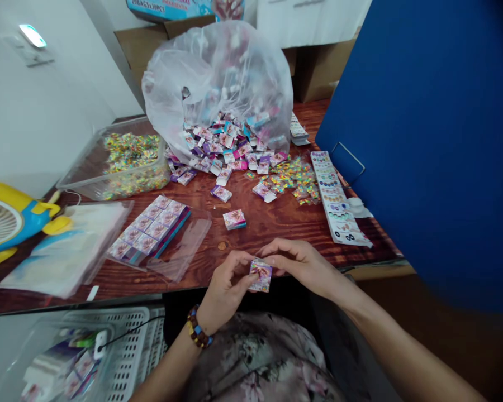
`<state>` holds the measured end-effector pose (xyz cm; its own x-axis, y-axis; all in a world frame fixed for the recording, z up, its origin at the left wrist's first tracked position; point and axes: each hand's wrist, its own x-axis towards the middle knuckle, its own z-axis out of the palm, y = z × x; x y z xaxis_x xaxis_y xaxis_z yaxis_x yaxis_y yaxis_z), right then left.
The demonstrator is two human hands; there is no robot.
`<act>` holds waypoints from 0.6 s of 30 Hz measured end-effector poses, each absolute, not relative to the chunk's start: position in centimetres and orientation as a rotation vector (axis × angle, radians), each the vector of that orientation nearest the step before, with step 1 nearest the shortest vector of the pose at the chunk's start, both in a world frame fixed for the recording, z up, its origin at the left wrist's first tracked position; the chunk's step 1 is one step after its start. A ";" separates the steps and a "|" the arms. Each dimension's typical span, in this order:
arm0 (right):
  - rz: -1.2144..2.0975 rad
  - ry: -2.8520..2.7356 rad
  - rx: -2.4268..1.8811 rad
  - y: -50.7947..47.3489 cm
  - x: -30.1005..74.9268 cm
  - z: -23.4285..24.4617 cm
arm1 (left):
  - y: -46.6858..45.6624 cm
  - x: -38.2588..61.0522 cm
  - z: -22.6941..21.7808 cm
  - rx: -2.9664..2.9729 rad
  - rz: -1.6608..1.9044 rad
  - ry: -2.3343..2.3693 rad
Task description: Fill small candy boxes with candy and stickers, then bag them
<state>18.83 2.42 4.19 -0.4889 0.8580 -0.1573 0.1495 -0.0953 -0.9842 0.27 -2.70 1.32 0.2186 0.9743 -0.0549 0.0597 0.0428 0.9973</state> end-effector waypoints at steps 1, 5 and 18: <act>1.670 -1.603 -1.116 2.4 18.8 4.4 | -2.7 0.3 1.3 1.314 0.974 1.112; 1.700 -1.579 -1.177 2.5 18.8 4.7 | -2.8 0.3 1.2 1.277 0.960 1.099; 1.343 -1.970 -1.134 1.9 19.1 3.9 | -2.9 0.3 1.2 1.301 0.944 1.130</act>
<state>19.12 1.89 3.92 -0.5308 0.8460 -0.0514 0.3569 0.1681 -0.9189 0.31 -2.92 1.16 0.2228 0.9706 -0.0911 0.0832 0.0742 0.9938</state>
